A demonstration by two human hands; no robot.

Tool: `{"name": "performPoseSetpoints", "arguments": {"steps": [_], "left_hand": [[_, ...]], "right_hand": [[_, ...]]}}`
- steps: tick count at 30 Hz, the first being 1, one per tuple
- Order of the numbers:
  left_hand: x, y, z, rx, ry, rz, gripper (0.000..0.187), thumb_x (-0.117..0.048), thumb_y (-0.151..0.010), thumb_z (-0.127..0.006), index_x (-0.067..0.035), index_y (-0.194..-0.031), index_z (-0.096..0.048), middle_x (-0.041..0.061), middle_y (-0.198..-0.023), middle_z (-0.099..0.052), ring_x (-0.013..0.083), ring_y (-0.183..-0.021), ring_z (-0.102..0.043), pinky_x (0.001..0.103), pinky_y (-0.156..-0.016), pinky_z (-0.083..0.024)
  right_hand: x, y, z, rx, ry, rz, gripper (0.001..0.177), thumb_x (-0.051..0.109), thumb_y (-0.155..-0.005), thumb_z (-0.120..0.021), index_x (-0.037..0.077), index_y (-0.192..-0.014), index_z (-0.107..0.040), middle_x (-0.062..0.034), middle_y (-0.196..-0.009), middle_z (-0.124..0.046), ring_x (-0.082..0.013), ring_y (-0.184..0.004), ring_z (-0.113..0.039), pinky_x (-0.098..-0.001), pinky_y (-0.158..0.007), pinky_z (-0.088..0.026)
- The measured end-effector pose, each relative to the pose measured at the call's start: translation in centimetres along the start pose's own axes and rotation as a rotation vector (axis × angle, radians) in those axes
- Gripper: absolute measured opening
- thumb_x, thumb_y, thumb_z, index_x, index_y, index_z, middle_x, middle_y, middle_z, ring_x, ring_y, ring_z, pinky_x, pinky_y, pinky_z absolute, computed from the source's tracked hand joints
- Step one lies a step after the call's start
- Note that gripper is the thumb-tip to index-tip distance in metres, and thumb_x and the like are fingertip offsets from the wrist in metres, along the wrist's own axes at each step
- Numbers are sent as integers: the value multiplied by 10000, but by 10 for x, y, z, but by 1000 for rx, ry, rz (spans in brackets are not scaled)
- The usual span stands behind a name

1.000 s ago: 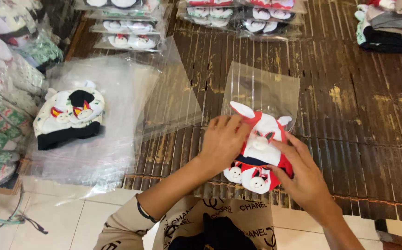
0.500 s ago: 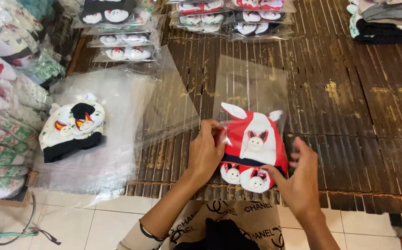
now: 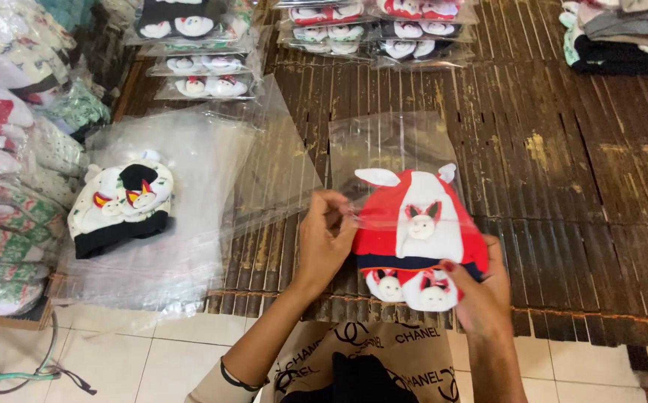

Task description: Packaging baby hats and socks into clear plastic bags

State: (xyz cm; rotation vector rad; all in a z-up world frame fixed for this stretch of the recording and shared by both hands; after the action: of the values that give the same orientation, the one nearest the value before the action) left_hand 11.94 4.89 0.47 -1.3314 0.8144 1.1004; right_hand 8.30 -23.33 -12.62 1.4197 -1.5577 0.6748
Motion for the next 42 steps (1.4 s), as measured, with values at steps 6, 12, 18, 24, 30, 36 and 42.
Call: {"name": "performPoseSetpoints", "arguments": {"steps": [6,12,18,24,30,36,42], "left_hand": [[46,-11,-6,-36,-289,36,206,-41,-746,-809,-106,-846,-640,74,-701,-646,305,-736,-691,407,-678,-558],[2,-14,3,-148,-274,-101,269,58,-840,-672,-58,-1068,-587,9,-811,-531,126,-701,-493,277,-610,-449],[-18,-4,1,-176,154,-76,419,55,-941,-598,-70,-1309,-443,22,-994,-432,115,-893,-458,256,-816,-456],[-19,5,2,-112,-143,-163,440,-3,-907,-642,-43,-1311,-472,61,-961,-536,152,-833,-540,283,-680,-505],[15,13,-12,23,136,36,87,-27,-963,-640,-26,-1042,-603,61,-843,-696,90,-633,-588,198,-533,-483],[6,23,-27,88,636,55,225,81,-954,-590,-68,-1003,-429,249,-1333,-654,189,-1016,-695,240,-847,-576],[8,17,-18,-104,121,45,346,64,-781,-785,-47,-1022,-563,33,-876,-617,128,-757,-606,265,-692,-574]], "right_hand": [[47,1,-53,115,94,14,871,-2,-826,-593,157,-1606,-239,-262,-1555,-422,-381,-1262,-521,-591,-982,-475],[110,56,-104,79,784,483,705,-30,-790,-659,3,-1459,-441,-213,-1435,-512,-317,-1246,-573,-411,-1039,-501],[77,99,-90,-185,838,763,615,-15,-875,-710,-49,-1439,-466,-218,-1413,-498,-319,-1250,-501,-411,-1087,-419],[87,95,-76,-208,684,598,519,-65,-930,-620,-48,-1423,-459,-196,-1403,-504,-259,-1221,-545,-345,-1050,-482],[71,99,-45,-227,657,599,529,-149,-873,-569,-53,-1382,-461,-209,-1410,-467,-286,-1286,-506,-362,-1113,-436],[53,88,-33,-178,259,381,555,-137,-885,-484,36,-1409,-416,-175,-1438,-473,-229,-1218,-515,-331,-1025,-479],[52,80,-36,-188,157,193,553,-101,-880,-449,18,-1420,-416,-188,-1332,-527,-227,-1069,-580,-283,-829,-524]]}}
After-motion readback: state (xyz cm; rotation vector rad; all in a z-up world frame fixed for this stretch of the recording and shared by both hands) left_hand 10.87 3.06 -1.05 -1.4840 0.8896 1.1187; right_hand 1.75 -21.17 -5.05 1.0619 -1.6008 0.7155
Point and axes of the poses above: each hand's wrist, its own y-axis away from the middle knuckle, its own z-axis out of the back of the hand, x = y × z, the point moved 10 cm from there along -y, towards the middle knuckle
